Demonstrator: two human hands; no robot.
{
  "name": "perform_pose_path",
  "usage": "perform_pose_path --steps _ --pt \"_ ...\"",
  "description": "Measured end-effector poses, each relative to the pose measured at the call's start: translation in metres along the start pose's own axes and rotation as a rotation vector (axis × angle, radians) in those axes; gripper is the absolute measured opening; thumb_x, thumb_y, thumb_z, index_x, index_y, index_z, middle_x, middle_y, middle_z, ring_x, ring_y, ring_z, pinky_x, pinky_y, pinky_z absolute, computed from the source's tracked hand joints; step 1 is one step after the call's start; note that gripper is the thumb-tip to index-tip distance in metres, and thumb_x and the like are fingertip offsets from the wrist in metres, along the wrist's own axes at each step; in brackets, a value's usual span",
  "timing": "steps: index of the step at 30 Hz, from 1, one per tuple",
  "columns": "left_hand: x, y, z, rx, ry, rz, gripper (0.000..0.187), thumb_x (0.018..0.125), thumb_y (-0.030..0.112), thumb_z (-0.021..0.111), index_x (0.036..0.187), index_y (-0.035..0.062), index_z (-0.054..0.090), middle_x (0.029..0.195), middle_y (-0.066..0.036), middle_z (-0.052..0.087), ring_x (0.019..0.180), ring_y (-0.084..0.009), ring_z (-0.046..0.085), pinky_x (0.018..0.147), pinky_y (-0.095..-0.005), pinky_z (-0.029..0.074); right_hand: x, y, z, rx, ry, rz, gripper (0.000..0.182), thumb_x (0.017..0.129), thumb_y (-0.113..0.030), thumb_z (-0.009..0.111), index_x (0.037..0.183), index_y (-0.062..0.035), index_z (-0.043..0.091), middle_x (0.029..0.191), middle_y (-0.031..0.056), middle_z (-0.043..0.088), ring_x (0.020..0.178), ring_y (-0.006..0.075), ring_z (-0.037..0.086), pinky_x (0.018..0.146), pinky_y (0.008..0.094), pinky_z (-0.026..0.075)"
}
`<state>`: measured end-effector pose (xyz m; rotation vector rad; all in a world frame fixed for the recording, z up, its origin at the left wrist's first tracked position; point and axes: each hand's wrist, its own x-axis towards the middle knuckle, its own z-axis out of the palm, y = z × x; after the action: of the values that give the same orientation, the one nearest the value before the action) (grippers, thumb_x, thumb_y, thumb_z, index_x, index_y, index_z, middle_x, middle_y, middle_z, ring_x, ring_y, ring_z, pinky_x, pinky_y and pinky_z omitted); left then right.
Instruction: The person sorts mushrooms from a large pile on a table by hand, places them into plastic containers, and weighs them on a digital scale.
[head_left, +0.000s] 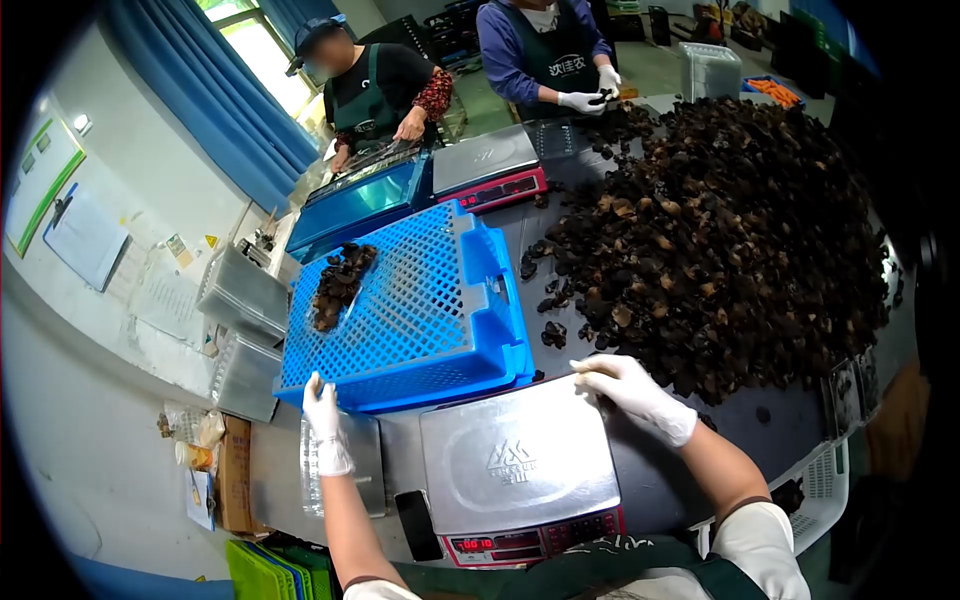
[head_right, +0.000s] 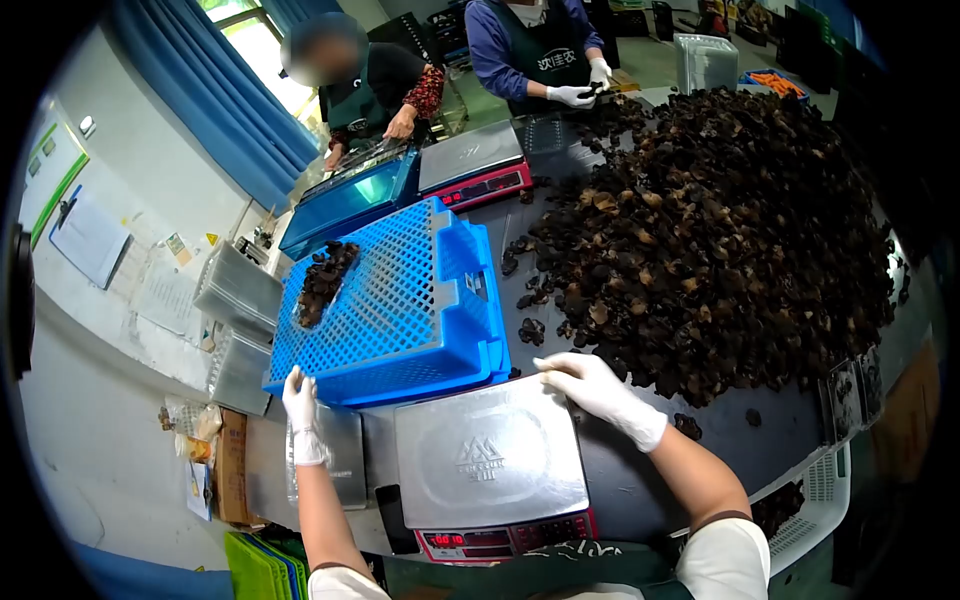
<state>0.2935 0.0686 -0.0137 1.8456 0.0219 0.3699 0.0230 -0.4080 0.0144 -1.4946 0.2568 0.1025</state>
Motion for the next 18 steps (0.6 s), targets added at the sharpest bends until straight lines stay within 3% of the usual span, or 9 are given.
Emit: perform_pose_path --steps 1,5,7,8,10,11,13,15,18 --pt "-0.004 -0.014 -0.017 0.128 -0.014 0.090 0.041 0.089 0.002 0.060 0.129 -0.0032 0.053 0.121 -0.013 0.056 0.104 -0.0199 0.058 0.091 -0.0329 0.048 -0.015 0.004 -0.009 -0.049 0.033 -0.002 0.036 0.093 -0.021 0.059 0.124 -0.0026 0.061 0.096 0.0040 0.068 0.083 0.0064 0.061 0.050 0.0204 0.047" --pt "-0.094 0.041 -0.054 0.875 -0.010 0.236 0.038 0.091 0.017 0.060 0.124 -0.0013 0.056 0.120 -0.021 0.055 0.104 -0.0314 0.058 0.090 -0.0365 0.046 -0.084 0.035 -0.038 -0.033 0.235 0.038 0.030 0.092 -0.017 0.059 0.118 -0.0023 0.064 0.098 0.0013 0.070 0.082 0.0064 0.061 0.059 0.0214 0.048" --pt "-0.115 0.022 -0.077 1.058 0.025 0.290 0.033 0.090 0.022 0.059 0.113 -0.0014 0.062 0.106 -0.022 0.060 0.094 -0.0335 0.060 0.084 -0.0381 0.047 -0.115 0.055 -0.051 0.002 0.313 0.071 0.028 0.092 -0.015 0.058 0.117 -0.0024 0.064 0.096 0.0007 0.070 0.080 0.0058 0.060 0.063 0.0206 0.047" --pt "-0.119 0.017 -0.085 1.058 0.015 0.294 0.033 0.090 0.022 0.059 0.113 -0.0014 0.062 0.106 -0.022 0.060 0.094 -0.0335 0.060 0.084 -0.0381 0.047 -0.130 0.058 -0.052 0.041 0.352 0.088 0.027 0.092 -0.013 0.058 0.115 -0.0009 0.064 0.094 0.0024 0.069 0.078 0.0059 0.058 0.066 0.0205 0.047" --pt "-0.123 0.014 -0.095 0.832 -0.046 -0.164 0.024 0.090 0.020 0.060 0.099 -0.0015 0.067 0.087 -0.019 0.064 0.082 -0.0324 0.062 0.077 -0.0404 0.048 -0.149 0.075 -0.061 0.073 0.382 0.089 0.027 0.092 -0.012 0.057 0.115 0.0001 0.064 0.093 0.0034 0.069 0.078 0.0067 0.058 0.068 0.0211 0.047" --pt "-0.126 0.014 -0.095 0.834 -0.062 -0.162 0.024 0.090 0.020 0.060 0.099 -0.0015 0.067 0.087 -0.019 0.064 0.082 -0.0324 0.062 0.077 -0.0404 0.048 -0.158 0.081 -0.064 0.100 0.409 0.087 0.026 0.092 -0.011 0.057 0.114 0.0011 0.064 0.092 0.0044 0.068 0.078 0.0074 0.058 0.069 0.0216 0.047" --pt "-0.138 0.018 -0.089 0.810 0.016 0.165 0.020 0.089 0.016 0.061 0.088 -0.0012 0.069 0.074 -0.017 0.064 0.072 -0.0324 0.062 0.071 -0.0400 0.048 -0.174 0.083 -0.068 0.081 0.475 0.085 0.025 0.092 -0.008 0.056 0.113 0.0031 0.064 0.090 0.0062 0.068 0.077 0.0092 0.058 0.071 0.0231 0.048" --pt "-0.131 0.004 -0.097 0.807 -0.015 0.147 0.018 0.086 0.013 0.061 0.088 -0.0031 0.069 0.078 -0.017 0.067 0.069 -0.0259 0.061 0.068 -0.0375 0.048 -0.190 0.083 -0.076 0.054 0.543 0.090 0.025 0.092 -0.006 0.056 0.113 0.0039 0.065 0.089 0.0063 0.068 0.077 0.0101 0.059 0.072 0.0243 0.049" --pt "-0.121 0.012 -0.092 0.781 0.001 0.164 0.022 0.085 0.011 0.055 0.073 -0.0058 0.064 0.060 -0.011 0.060 0.056 -0.0153 0.049 0.055 -0.0351 0.041 -0.216 0.095 -0.095 0.022 0.664 0.077 0.026 0.091 -0.007 0.057 0.113 0.0040 0.065 0.090 0.0058 0.068 0.078 0.0098 0.059 0.073 0.0240 0.049"
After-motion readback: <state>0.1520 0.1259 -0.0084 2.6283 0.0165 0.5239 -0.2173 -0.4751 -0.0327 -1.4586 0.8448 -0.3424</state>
